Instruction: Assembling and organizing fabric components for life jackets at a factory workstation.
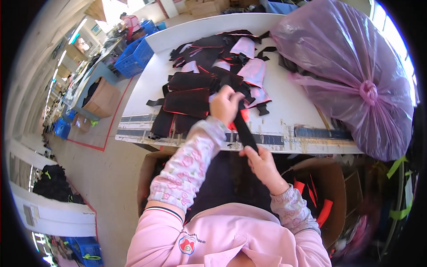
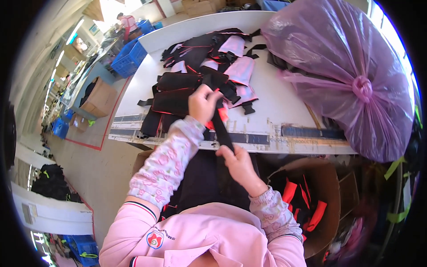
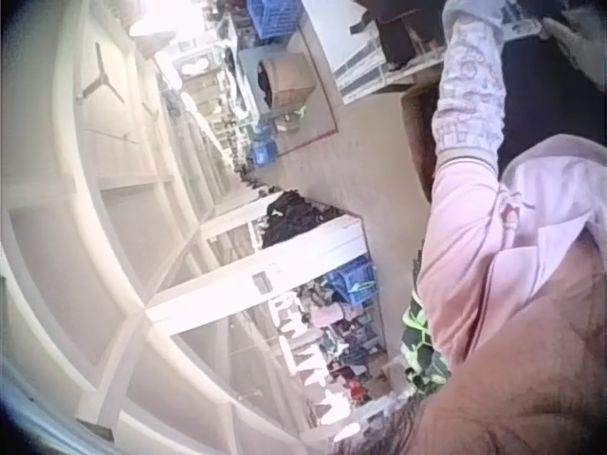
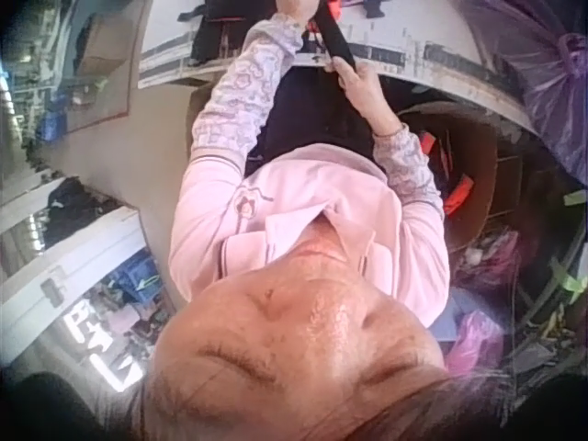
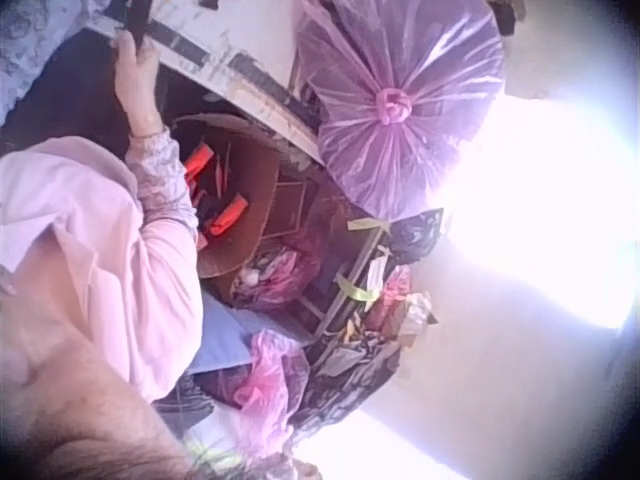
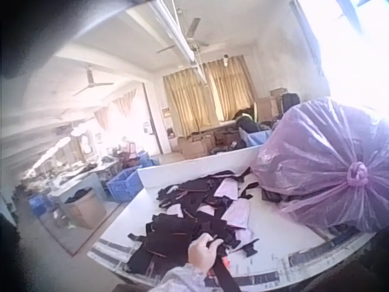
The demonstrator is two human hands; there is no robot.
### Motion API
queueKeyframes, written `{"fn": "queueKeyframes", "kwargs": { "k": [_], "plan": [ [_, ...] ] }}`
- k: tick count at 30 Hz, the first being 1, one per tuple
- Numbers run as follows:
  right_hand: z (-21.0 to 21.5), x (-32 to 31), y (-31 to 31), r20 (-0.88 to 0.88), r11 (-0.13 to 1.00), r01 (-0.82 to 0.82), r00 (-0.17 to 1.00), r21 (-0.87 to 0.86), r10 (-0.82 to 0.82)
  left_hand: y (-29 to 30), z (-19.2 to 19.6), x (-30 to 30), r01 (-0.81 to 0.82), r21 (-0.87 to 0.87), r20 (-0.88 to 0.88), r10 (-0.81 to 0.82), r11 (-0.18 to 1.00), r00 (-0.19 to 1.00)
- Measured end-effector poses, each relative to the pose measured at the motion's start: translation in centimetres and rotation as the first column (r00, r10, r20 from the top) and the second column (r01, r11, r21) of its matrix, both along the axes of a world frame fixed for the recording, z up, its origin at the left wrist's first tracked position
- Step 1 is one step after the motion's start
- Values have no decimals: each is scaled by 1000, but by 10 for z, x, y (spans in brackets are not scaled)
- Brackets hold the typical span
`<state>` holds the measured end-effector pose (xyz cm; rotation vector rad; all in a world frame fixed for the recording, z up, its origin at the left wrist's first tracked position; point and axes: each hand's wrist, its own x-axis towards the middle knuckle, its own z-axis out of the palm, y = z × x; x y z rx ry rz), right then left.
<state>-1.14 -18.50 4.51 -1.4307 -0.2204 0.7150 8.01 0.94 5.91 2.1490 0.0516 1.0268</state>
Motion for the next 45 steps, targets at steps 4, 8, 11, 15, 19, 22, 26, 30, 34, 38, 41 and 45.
{"fn": "queueKeyframes", "kwargs": {
  "k": [4,8,11,15,19,22,26,30,34,38,41,45],
  "plan": [
    [18,-21,-12,17,991,-75,997,115,74,45,11,25,-71,37,-48,73,997,996],
    [16,-44,-52,563,926,-360,744,-115,359,88,24,35,-400,99,-130,410,911,903],
    [-9,-71,-94,285,960,-278,918,-31,276,113,23,26,-61,90,-84,69,994,994],
    [-71,-106,-188,704,847,287,697,-447,135,72,47,20,426,-274,-175,-480,862,860],
    [-149,-175,-306,404,197,414,503,-889,764,122,-20,-2,-64,356,-503,249,932,827],
    [-194,-197,-345,-373,114,-574,656,-811,656,114,-80,1,-270,465,-551,514,843,658],
    [-214,-144,-278,-78,358,-359,792,-862,606,153,-121,-17,-330,401,-377,482,855,791],
    [-130,-70,-214,260,619,-82,858,-781,442,151,-99,-18,-638,-111,-142,624,762,769],
    [-97,-19,-182,515,880,152,849,-451,117,112,-25,-25,-421,-358,244,519,833,819],
    [-46,31,-129,704,911,394,681,-121,-201,44,9,-26,235,-23,542,-185,972,819],
    [-22,46,-89,763,882,452,521,133,-382,-19,-15,-43,371,321,12,-395,871,918],
    [-65,42,-59,772,952,249,635,-180,-21,-61,-112,-64,589,241,-452,-448,772,772]
  ]
}}
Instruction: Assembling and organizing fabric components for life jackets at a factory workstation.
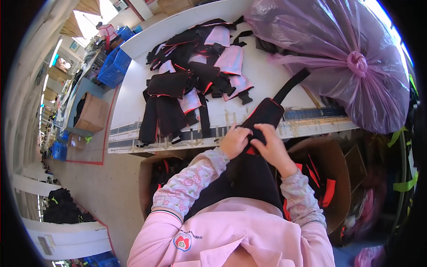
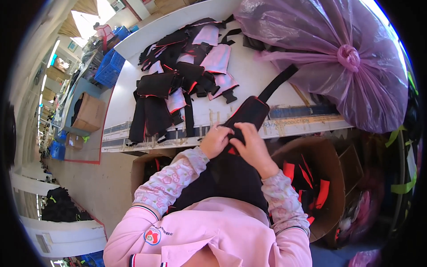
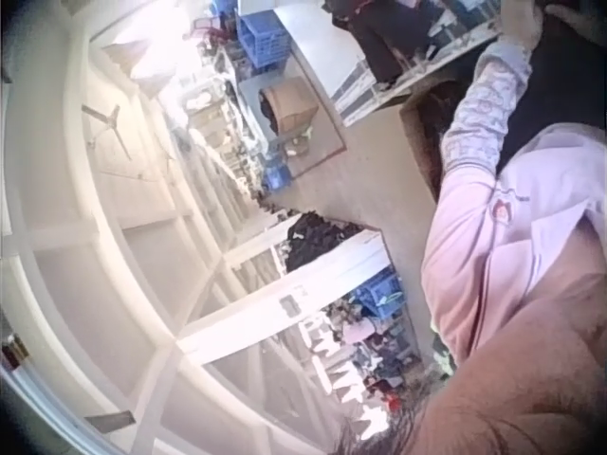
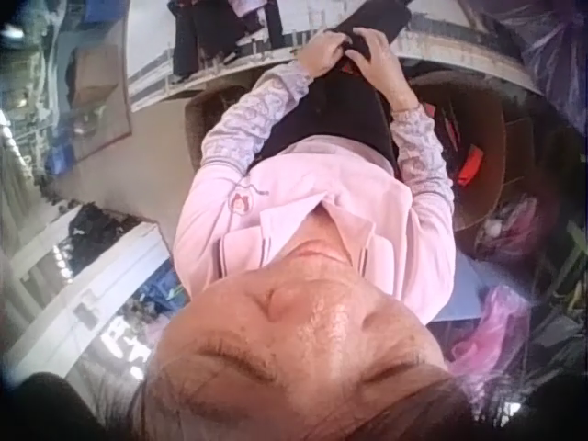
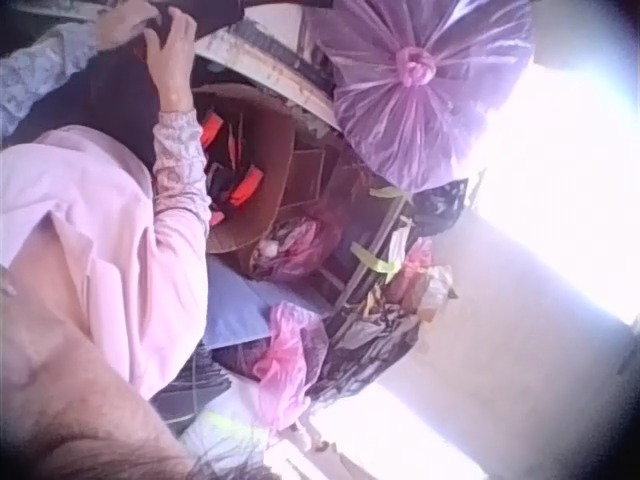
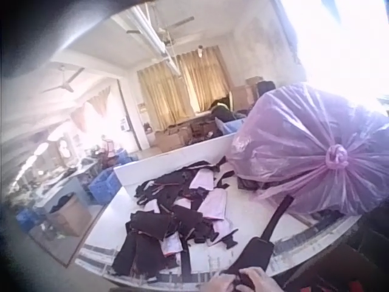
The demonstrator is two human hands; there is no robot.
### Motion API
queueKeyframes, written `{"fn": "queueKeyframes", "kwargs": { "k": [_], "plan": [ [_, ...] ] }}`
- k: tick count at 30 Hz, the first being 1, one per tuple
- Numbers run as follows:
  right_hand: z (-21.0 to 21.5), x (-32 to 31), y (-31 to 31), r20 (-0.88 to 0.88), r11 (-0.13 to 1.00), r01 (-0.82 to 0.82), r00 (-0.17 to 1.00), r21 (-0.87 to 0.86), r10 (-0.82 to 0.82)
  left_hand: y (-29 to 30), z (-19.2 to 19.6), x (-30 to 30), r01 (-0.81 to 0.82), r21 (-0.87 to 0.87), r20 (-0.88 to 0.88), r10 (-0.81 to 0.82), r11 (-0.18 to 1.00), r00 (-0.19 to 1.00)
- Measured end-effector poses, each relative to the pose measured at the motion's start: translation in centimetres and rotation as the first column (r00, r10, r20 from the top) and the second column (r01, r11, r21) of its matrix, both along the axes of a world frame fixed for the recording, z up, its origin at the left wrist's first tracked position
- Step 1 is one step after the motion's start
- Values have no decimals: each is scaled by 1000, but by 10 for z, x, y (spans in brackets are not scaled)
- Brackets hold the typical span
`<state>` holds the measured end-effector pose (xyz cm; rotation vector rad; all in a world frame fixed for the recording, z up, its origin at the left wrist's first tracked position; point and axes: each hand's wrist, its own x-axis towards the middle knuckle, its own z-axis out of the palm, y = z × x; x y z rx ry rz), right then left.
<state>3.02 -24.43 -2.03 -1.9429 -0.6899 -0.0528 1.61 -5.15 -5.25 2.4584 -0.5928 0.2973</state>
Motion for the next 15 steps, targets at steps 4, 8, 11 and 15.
{"fn": "queueKeyframes", "kwargs": {
  "k": [4,8,11,15],
  "plan": [
    [-23,-30,7,220,946,216,962,-241,-164,-18,-12,-8,-92,-182,3,94,979,996],
    [-17,-33,6,243,874,395,911,-281,-334,-31,-14,-8,-169,-327,-62,157,930,986],
    [-39,-12,-7,101,862,364,931,-353,-352,-37,-7,-14,-175,-300,-54,167,938,985],
    [-43,-2,7,-237,915,400,886,-47,-400,-27,-9,-24,-190,-257,86,218,948,972]
  ]
}}
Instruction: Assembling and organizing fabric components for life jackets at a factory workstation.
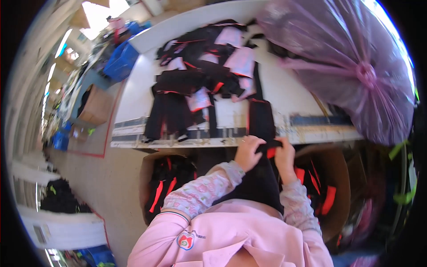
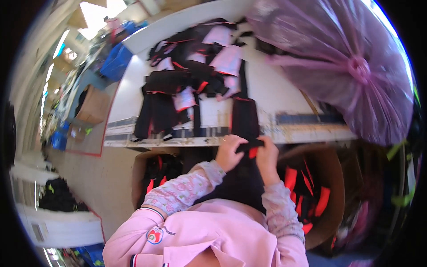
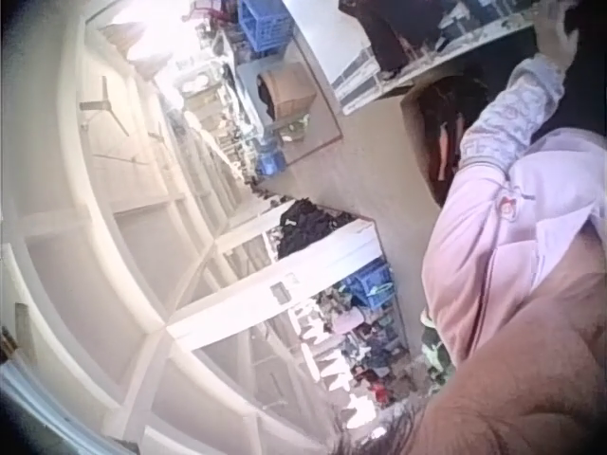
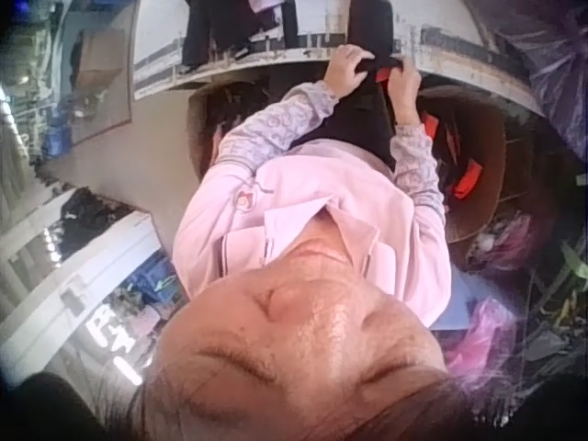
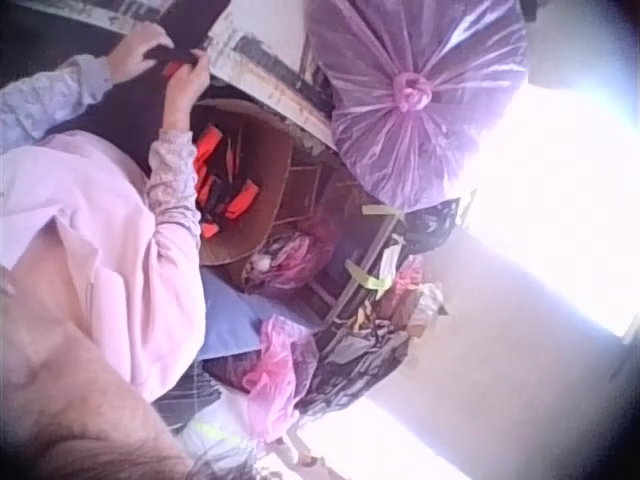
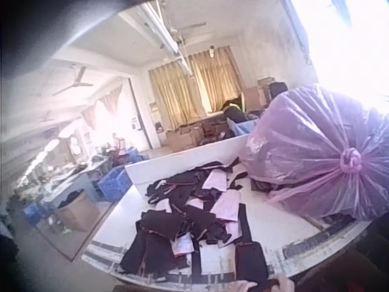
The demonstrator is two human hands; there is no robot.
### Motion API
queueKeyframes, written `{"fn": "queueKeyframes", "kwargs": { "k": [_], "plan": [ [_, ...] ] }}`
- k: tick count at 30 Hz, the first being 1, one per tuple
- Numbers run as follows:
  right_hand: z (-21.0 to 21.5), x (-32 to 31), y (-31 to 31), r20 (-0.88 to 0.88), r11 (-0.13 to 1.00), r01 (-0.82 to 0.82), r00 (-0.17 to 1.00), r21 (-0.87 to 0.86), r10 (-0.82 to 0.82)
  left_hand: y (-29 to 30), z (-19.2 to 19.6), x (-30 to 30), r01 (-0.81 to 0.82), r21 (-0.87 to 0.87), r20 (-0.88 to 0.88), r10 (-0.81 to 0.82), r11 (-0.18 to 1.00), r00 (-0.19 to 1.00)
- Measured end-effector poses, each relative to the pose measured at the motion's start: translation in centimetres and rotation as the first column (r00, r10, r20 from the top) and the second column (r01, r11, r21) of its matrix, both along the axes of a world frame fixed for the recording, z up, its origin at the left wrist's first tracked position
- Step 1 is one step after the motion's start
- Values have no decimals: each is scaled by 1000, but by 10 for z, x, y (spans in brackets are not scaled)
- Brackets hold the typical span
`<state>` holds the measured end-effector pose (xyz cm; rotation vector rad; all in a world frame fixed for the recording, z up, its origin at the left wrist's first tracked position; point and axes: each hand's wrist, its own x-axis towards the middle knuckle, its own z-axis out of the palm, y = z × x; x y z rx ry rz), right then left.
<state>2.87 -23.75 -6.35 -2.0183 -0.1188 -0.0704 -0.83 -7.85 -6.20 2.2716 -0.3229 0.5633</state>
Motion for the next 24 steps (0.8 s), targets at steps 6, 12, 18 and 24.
{"fn": "queueKeyframes", "kwargs": {
  "k": [6,12,18,24],
  "plan": [
    [7,1,2,-318,505,225,942,834,107,-8,22,-7,-236,-36,69,238,971,969],
    [17,5,12,-33,766,-144,977,627,211,17,14,-4,-150,-803,-289,-157,577,944],
    [29,-8,11,96,908,-166,986,385,139,29,19,-4,-338,-909,-163,-538,-244,827],
    [43,-10,6,104,826,-83,994,558,30,11,27,-8,-192,-978,-74,-729,-80,680]
  ]
}}
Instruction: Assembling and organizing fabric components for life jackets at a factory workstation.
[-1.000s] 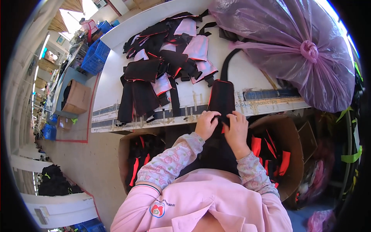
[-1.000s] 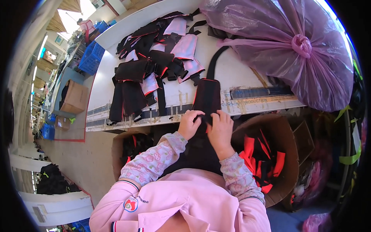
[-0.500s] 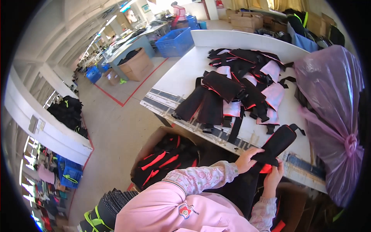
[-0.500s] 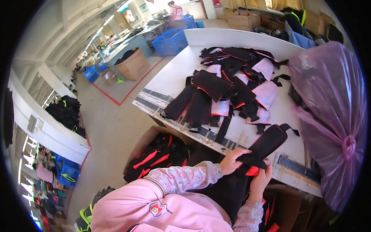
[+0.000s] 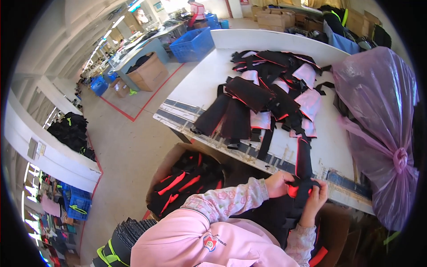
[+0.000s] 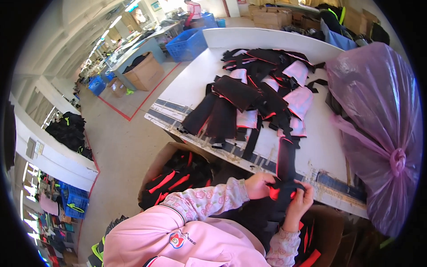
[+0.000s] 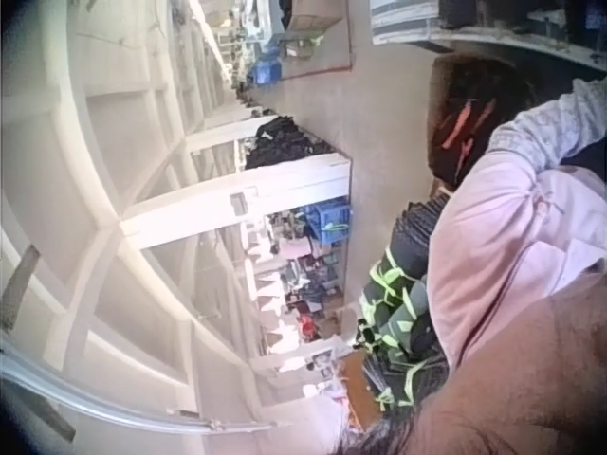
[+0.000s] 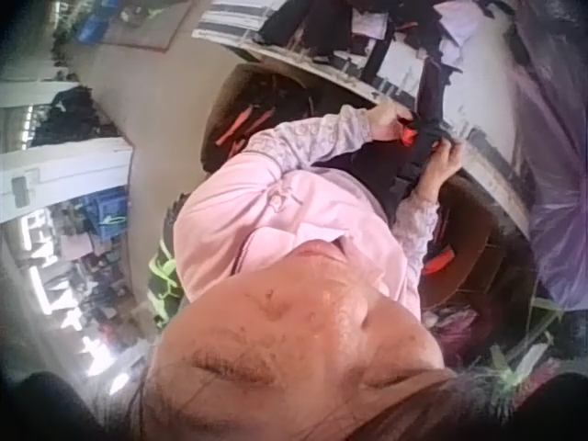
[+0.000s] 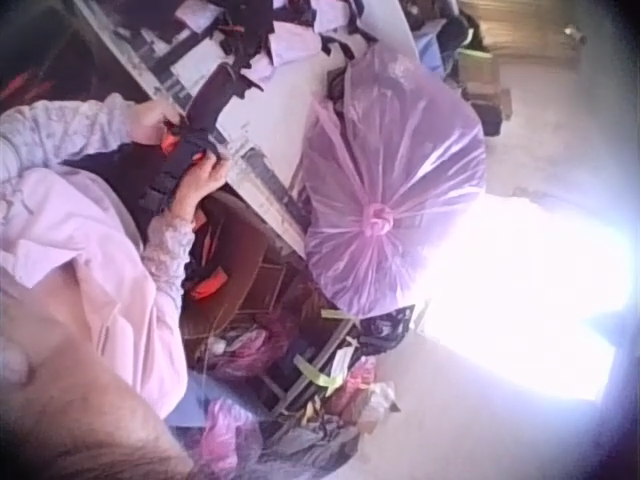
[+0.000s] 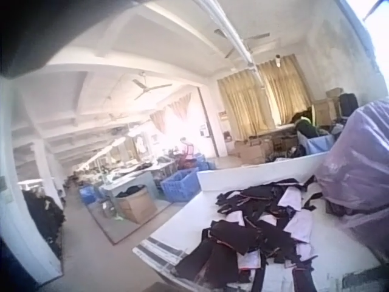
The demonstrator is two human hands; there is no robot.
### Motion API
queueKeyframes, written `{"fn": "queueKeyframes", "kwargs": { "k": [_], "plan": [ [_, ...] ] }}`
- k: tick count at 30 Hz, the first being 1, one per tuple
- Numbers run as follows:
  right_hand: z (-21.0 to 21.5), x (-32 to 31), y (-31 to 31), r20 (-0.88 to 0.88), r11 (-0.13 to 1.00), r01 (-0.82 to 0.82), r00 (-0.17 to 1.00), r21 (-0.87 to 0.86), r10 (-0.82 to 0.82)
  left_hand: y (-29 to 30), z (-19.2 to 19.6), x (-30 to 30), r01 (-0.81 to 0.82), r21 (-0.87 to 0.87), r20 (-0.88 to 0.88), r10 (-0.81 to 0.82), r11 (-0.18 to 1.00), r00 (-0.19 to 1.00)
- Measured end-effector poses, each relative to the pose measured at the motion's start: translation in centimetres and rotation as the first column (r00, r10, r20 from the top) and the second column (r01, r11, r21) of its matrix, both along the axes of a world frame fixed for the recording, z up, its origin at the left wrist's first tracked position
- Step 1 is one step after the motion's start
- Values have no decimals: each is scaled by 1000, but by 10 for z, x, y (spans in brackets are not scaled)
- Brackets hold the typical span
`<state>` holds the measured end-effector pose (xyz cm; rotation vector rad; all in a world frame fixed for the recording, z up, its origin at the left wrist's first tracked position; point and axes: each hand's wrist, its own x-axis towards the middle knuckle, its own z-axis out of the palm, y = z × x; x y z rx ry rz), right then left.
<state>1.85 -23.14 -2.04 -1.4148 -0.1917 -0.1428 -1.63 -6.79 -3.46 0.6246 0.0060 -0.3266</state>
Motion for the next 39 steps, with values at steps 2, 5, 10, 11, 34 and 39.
{"fn": "queueKeyframes", "kwargs": {
  "k": [2,5,10,11,34,39],
  "plan": [
    [13,-5,6,-192,990,-60,978,126,84,2,21,-2,-80,-219,-286,14,972,958],
    [19,-5,17,-285,882,-142,913,450,292,7,47,-1,-181,12,-306,176,983,936],
    [33,-7,33,-167,579,-336,744,743,647,25,51,11,-294,321,-188,365,900,912],
    [33,-4,31,-141,532,-329,737,780,661,23,54,13,-246,306,-146,301,920,942],
    [40,-6,6,21,613,-355,875,706,483,23,48,-10,-75,-155,68,87,985,994],
    [42,-10,15,-142,709,-237,891,664,431,22,77,0,-136,-241,127,170,961,977]
  ]
}}
